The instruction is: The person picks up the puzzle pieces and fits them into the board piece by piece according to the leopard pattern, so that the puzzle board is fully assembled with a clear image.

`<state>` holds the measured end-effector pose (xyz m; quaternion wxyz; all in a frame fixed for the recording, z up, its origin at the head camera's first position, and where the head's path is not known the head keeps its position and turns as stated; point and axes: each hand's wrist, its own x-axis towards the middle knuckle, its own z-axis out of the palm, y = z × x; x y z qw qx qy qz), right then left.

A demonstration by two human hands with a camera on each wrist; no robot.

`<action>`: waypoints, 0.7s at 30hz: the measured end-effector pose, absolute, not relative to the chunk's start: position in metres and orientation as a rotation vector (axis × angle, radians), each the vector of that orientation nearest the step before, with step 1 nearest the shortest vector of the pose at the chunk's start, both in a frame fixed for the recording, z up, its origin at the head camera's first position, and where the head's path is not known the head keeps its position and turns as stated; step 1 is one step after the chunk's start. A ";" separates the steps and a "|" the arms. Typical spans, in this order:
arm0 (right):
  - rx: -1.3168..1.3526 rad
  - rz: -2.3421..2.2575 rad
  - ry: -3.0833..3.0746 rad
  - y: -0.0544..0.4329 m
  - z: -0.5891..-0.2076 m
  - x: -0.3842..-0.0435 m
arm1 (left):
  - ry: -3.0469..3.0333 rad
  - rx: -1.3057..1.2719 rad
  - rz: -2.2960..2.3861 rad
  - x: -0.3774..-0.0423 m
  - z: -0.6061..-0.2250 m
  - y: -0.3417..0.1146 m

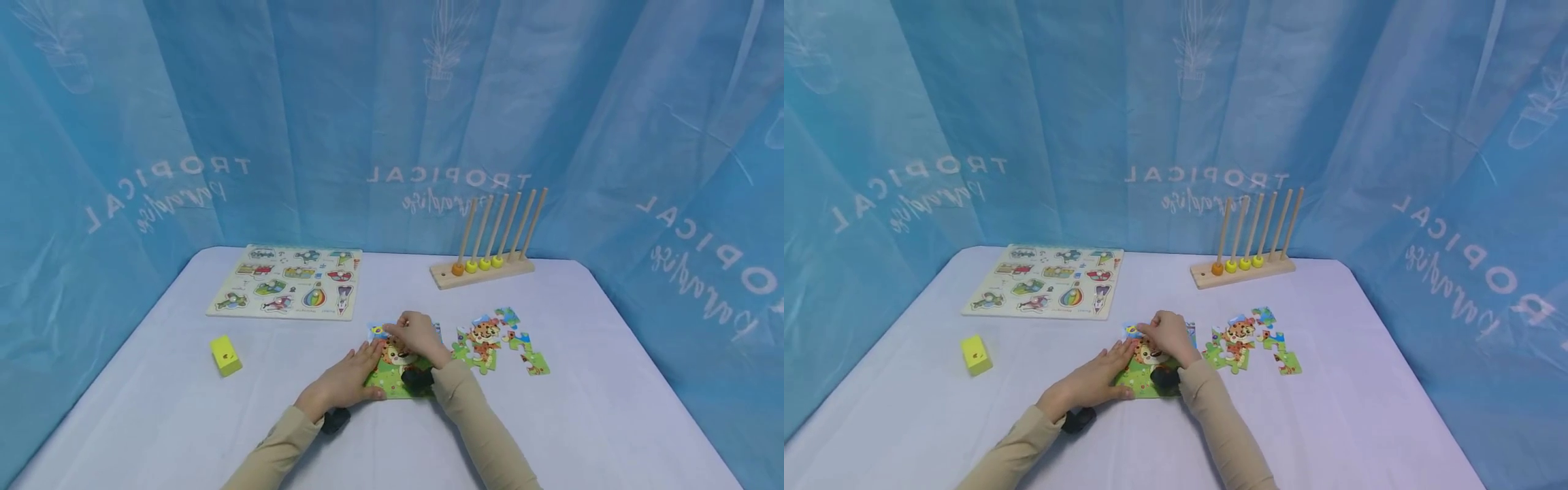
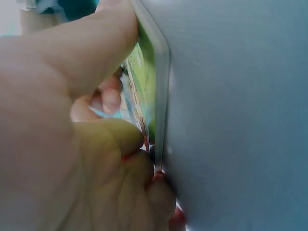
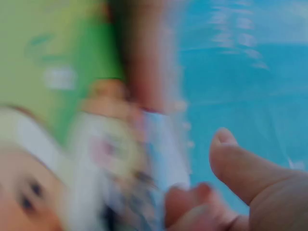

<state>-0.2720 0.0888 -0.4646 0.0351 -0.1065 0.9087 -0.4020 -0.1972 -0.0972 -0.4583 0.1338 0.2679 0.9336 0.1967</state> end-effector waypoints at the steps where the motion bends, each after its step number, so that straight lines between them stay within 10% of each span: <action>1: -0.315 -1.275 2.748 0.099 -0.464 -0.272 | 2.700 0.779 0.574 -0.197 -0.460 -0.096; 21: -0.102 -0.983 2.845 0.262 -0.453 -0.277 | 3.133 0.634 0.155 -0.189 -0.455 -0.089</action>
